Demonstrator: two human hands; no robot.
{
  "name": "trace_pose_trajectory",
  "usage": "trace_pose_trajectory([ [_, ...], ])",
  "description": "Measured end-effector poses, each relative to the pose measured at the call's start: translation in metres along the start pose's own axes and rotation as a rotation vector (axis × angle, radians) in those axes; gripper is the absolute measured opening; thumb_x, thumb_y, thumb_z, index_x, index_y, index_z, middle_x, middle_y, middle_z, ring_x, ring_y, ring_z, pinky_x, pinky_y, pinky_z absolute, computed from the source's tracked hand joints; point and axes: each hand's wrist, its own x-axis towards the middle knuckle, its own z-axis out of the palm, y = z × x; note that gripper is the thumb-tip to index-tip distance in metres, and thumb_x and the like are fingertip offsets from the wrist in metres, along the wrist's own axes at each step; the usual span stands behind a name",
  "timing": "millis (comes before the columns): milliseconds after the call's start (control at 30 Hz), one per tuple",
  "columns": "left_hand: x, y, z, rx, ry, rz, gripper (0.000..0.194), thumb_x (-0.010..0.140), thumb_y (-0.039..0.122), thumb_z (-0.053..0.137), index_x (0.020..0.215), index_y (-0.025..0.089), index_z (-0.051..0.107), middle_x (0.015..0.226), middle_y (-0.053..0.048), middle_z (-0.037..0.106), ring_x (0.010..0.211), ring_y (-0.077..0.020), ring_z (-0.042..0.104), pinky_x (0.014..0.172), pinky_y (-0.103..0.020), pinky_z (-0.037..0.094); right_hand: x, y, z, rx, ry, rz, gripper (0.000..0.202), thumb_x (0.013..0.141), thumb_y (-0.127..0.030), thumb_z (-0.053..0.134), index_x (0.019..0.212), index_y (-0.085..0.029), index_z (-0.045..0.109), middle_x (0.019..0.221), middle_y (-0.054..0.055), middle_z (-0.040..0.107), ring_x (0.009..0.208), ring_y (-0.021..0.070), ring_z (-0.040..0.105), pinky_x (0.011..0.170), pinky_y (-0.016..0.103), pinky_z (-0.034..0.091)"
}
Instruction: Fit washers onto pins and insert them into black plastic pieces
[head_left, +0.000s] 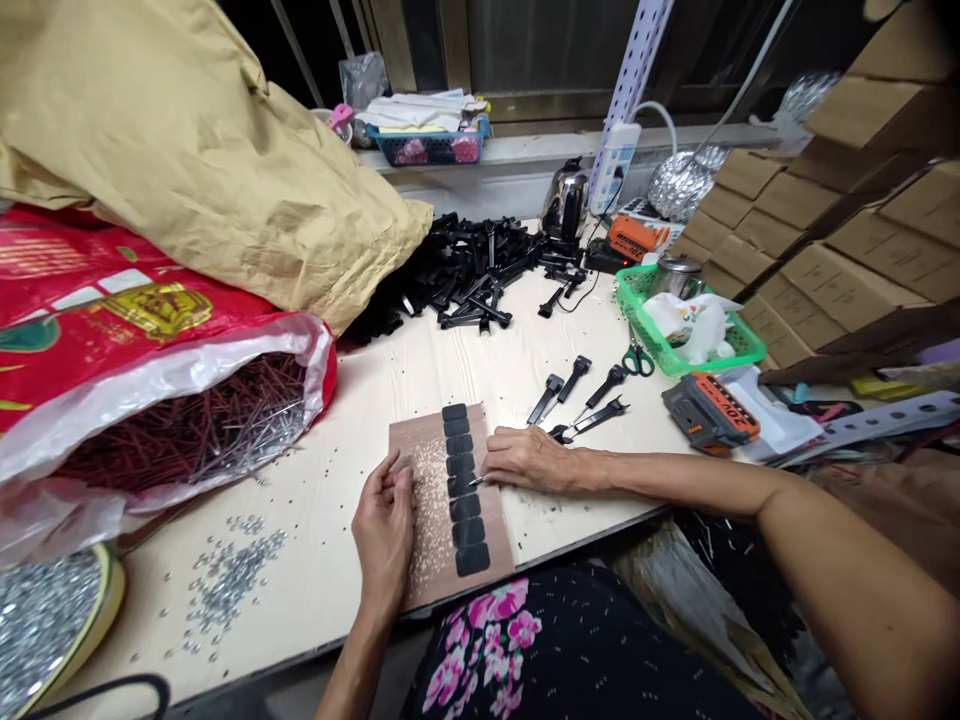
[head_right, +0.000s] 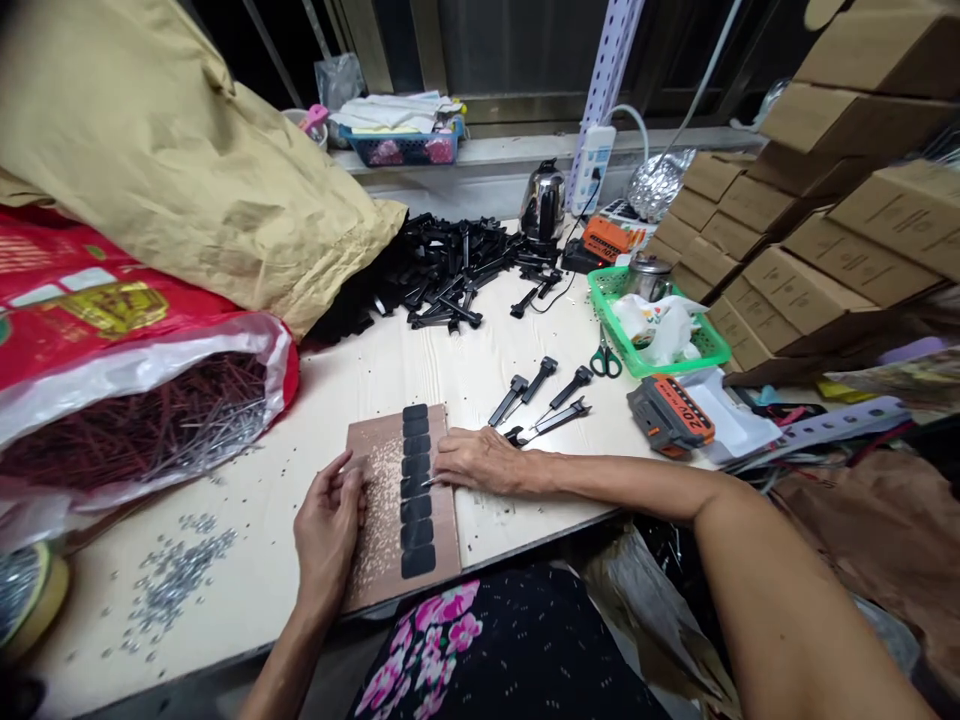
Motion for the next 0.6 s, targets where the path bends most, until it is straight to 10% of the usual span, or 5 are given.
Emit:
trace_pose_trajectory([
  [233,0.009,-0.010,-0.007,0.171,-0.011,-0.012,0.057,0.075,0.056,0.056,0.121,0.023,0.058,0.099,-0.006,0.066,0.088,-0.0220,0.062,0.085,-0.036,0.047,-0.028,0.042,-0.057,-0.102,-0.054,0.157,0.027,0.093,-0.039,0.048,0.091,-0.021,0.067,0.086,0.003,0.063,0.087,0.0150,0.050,0.073,0.026,0.035],
  [400,0.016,-0.018,-0.009,0.161,-0.023,-0.057,0.061,0.070,0.063,0.056,0.117,0.024,0.060,0.110,-0.006,0.067,0.093,-0.0245,0.063,0.087,-0.039,0.048,-0.035,0.062,-0.068,-0.131,-0.111,0.135,0.028,0.089,-0.045,0.052,0.103,-0.025,0.065,0.103,0.004,0.064,0.104,0.0187,0.049,0.091,0.035,0.029],
  [600,0.017,-0.020,-0.009,0.101,-0.026,-0.100,0.060,0.069,0.065,0.056,0.114,0.025,0.060,0.117,-0.005,0.064,0.095,-0.0241,0.063,0.085,-0.037,0.050,-0.051,0.073,-0.081,-0.215,-0.126,0.244,0.030,0.090,-0.045,0.049,0.081,-0.024,0.067,0.078,0.002,0.065,0.081,0.0164,0.055,0.100,0.044,0.021],
])
